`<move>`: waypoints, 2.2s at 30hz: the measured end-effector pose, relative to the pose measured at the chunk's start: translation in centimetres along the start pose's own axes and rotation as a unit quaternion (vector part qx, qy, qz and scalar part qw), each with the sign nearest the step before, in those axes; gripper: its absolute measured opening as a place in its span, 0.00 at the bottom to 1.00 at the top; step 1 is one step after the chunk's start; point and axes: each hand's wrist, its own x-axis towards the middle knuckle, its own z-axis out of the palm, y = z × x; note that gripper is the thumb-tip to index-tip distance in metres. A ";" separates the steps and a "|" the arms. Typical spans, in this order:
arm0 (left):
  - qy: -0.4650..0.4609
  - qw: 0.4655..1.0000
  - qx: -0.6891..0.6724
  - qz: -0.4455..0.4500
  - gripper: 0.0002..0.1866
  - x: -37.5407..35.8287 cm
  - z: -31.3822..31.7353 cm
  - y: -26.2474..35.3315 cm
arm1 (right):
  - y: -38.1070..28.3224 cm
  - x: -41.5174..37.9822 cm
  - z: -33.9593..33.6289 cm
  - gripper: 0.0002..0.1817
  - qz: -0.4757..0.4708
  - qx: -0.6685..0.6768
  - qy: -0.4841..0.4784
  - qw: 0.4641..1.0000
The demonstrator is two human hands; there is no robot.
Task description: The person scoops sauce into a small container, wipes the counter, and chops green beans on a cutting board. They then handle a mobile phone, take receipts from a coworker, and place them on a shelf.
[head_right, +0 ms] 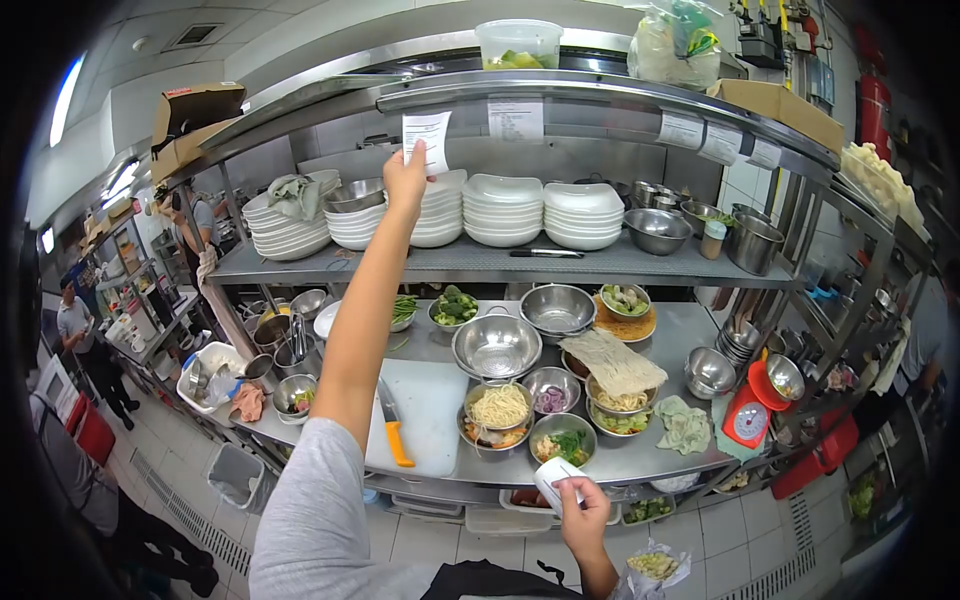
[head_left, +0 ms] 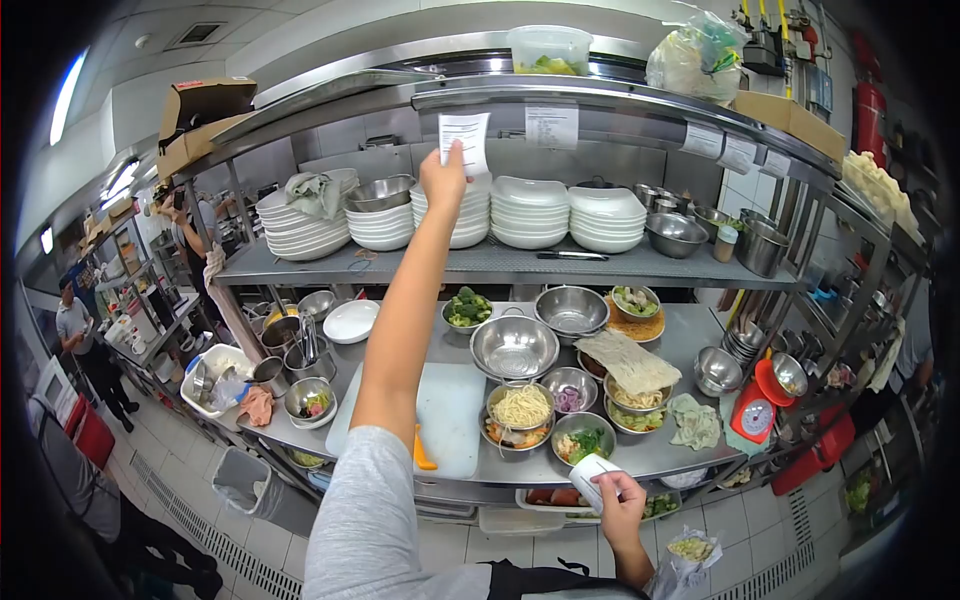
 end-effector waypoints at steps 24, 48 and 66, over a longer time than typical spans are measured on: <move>0.074 0.958 0.267 0.068 0.24 5.9 1.5 2.0 | 1.7 -1.0 4.5 0.10 0.011 0.019 -0.028 0.999; 0.061 0.947 0.065 -0.309 0.09 -44.0 -44.8 18.3 | 0.1 -15.7 27.3 0.37 0.169 0.230 -0.609 0.740; 0.377 0.841 0.350 -0.167 0.07 -48.2 -72.5 41.4 | -8.5 -43.8 57.5 0.05 0.178 0.200 -0.860 0.435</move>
